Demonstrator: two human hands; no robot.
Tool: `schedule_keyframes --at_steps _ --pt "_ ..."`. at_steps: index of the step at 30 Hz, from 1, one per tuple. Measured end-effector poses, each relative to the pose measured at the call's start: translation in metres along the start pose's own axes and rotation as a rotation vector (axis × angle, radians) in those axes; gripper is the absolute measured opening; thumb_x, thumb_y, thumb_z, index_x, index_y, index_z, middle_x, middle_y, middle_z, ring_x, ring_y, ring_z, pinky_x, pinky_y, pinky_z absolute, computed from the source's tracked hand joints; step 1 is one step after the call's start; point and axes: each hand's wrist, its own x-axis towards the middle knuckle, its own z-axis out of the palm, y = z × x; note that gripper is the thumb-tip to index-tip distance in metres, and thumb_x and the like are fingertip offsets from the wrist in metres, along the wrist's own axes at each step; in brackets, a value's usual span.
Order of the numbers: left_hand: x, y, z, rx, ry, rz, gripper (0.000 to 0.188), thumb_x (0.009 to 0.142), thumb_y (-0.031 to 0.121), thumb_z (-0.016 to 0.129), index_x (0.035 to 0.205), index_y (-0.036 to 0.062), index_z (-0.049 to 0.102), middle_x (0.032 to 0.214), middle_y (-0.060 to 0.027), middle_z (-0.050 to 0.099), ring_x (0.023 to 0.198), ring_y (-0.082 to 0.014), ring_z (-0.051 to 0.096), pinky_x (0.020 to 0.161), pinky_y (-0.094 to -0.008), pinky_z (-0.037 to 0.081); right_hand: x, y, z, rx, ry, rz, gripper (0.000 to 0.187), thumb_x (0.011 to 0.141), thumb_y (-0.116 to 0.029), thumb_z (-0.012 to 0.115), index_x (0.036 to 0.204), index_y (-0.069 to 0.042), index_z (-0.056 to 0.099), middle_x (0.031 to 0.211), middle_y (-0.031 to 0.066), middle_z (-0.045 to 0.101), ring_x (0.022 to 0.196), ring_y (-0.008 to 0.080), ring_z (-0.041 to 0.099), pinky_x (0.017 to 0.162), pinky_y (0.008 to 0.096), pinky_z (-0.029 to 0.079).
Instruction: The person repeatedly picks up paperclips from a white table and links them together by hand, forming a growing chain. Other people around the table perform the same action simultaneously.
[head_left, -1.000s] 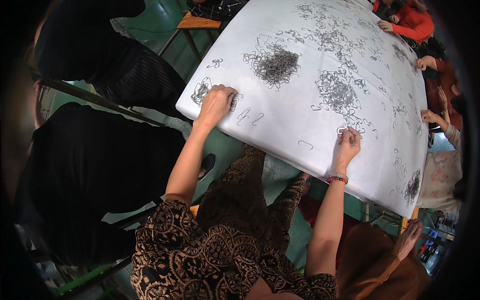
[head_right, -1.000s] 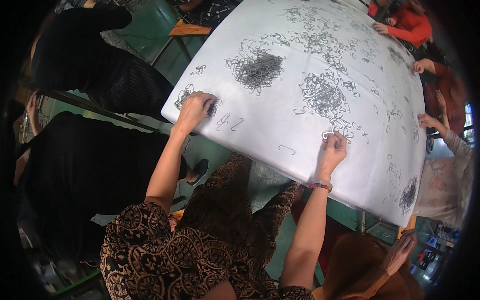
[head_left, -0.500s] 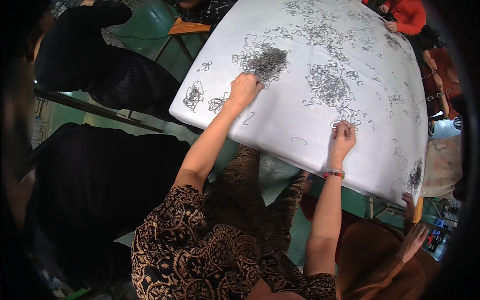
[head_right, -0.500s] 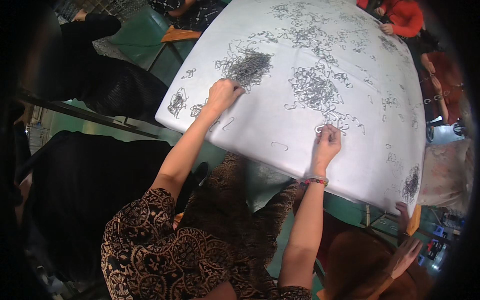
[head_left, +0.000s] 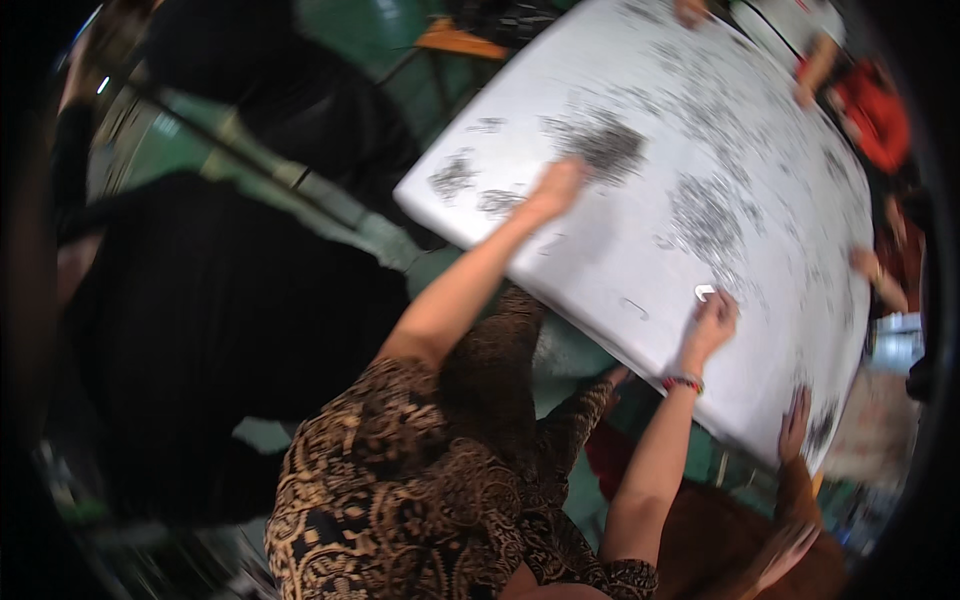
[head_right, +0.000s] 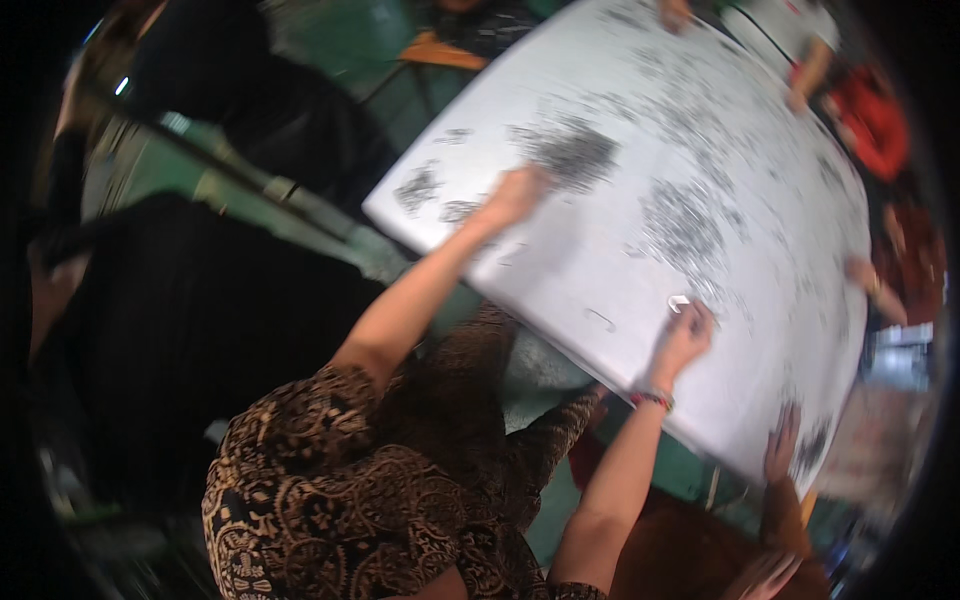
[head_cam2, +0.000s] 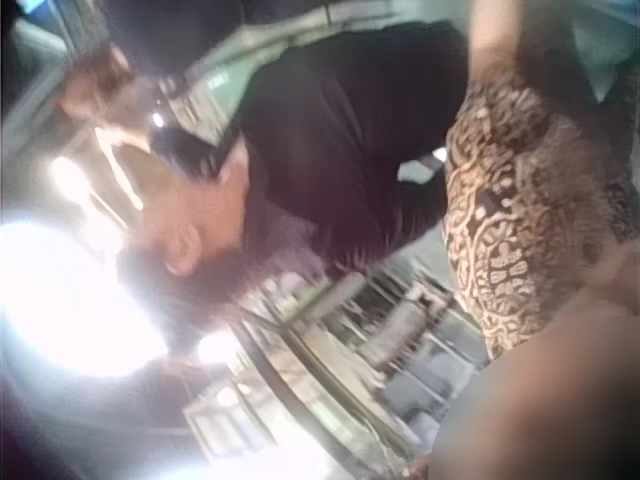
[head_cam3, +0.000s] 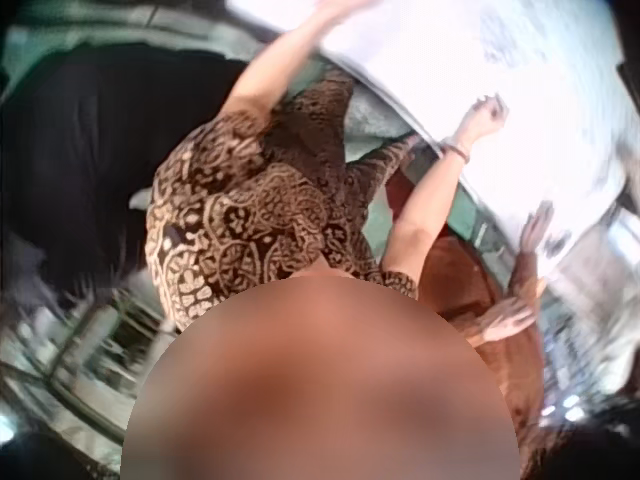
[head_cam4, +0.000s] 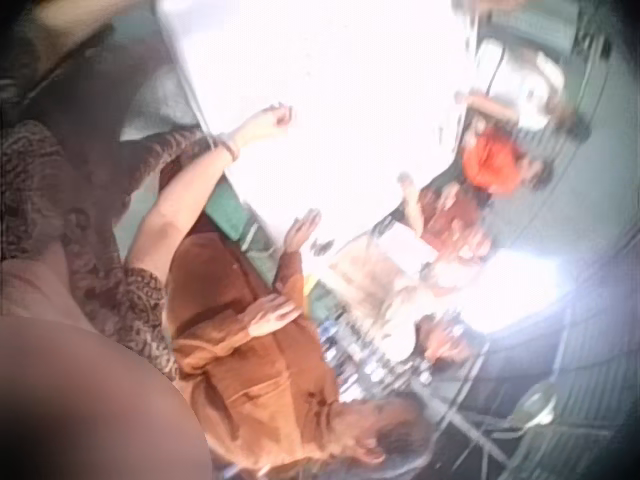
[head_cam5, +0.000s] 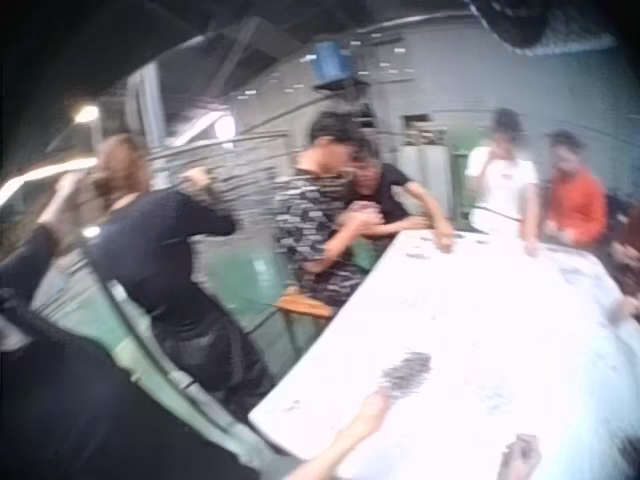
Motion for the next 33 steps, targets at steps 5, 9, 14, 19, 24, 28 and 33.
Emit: schedule_keyframes --at_steps 5,9,14,19,24,28,33 --pt "0.025 0.032 0.051 -0.173 -0.046 -0.087 0.016 0.086 0.015 0.064 0.093 0.0062 0.075 0.094 -0.0183 0.071 0.09 -0.0322 0.068 0.086 -0.0395 0.052 0.01 0.007 -0.005 0.302 -0.05 0.156 0.021 0.092 -0.005 0.059 0.112 0.002 0.06 0.089 0.0089 0.066 0.07 0.0103 0.056 0.057 0.0227 0.043" --pt "-0.021 0.093 0.051 -0.332 0.026 0.092 0.015 0.085 0.014 0.064 0.087 0.0002 0.07 0.084 -0.0195 0.07 0.087 -0.0345 0.068 0.08 -0.0413 0.052 0.005 -0.021 -0.025 0.196 -0.219 0.159 0.023 0.092 -0.004 0.061 0.114 0.004 0.06 0.096 0.0109 0.067 0.082 0.0123 0.06 0.069 0.0244 0.046" --pt "-0.129 0.168 0.015 -0.731 -0.277 0.088 0.016 0.085 0.013 0.064 0.086 -0.0024 0.065 0.083 -0.0165 0.068 0.082 -0.035 0.065 0.077 -0.0427 0.05 -0.061 -0.075 -0.054 0.245 -0.382 0.03 0.024 0.094 -0.003 0.06 0.115 0.008 0.059 0.102 0.0128 0.066 0.094 0.0172 0.062 0.089 0.0318 0.05" --pt "-0.189 0.192 0.006 -0.701 -0.292 0.341 0.012 0.085 0.013 0.066 0.09 0.0014 0.066 0.096 -0.0107 0.055 0.1 -0.0285 0.049 0.09 -0.0374 0.043 -0.146 -0.12 -0.07 0.204 -0.18 0.024 0.02 0.094 0.0 0.056 0.112 0.01 0.059 0.105 0.0147 0.065 0.092 0.0184 0.063 0.084 0.029 0.052" --pt "-0.197 0.192 0.014 -0.717 -0.174 0.367 0.01 0.085 0.01 0.065 0.09 0.001 0.064 0.099 -0.0101 0.056 0.1 -0.0288 0.051 0.087 -0.038 0.045 -0.181 -0.14 -0.057 0.063 0.037 -0.054 0.017 0.092 0.004 0.058 0.108 0.008 0.062 0.102 0.0128 0.066 0.09 0.0164 0.063 0.081 0.0275 0.053" --pt "-0.194 0.192 0.017 -0.726 -0.113 0.266 0.009 0.088 0.011 0.061 0.09 0.0022 0.063 0.097 -0.01 0.059 0.098 -0.0273 0.056 0.083 -0.0378 0.047 -0.188 -0.15 -0.042 -0.237 0.06 -0.156 0.011 0.089 0.005 0.063 0.098 0.003 0.068 0.096 0.006 0.067 0.087 0.014 0.062 0.08 0.0284 0.052" --pt "-0.182 0.171 0.01 -0.765 -0.28 0.152 0.018 0.092 0.012 0.056 0.098 -0.0003 0.067 0.094 -0.016 0.067 0.087 -0.0289 0.066 0.077 -0.037 0.052 -0.184 -0.141 -0.03 -0.095 0.01 -0.231 0.017 0.088 0.004 0.065 0.105 0.005 0.067 0.091 0.0105 0.068 0.08 0.0149 0.063 0.078 0.0296 0.053"
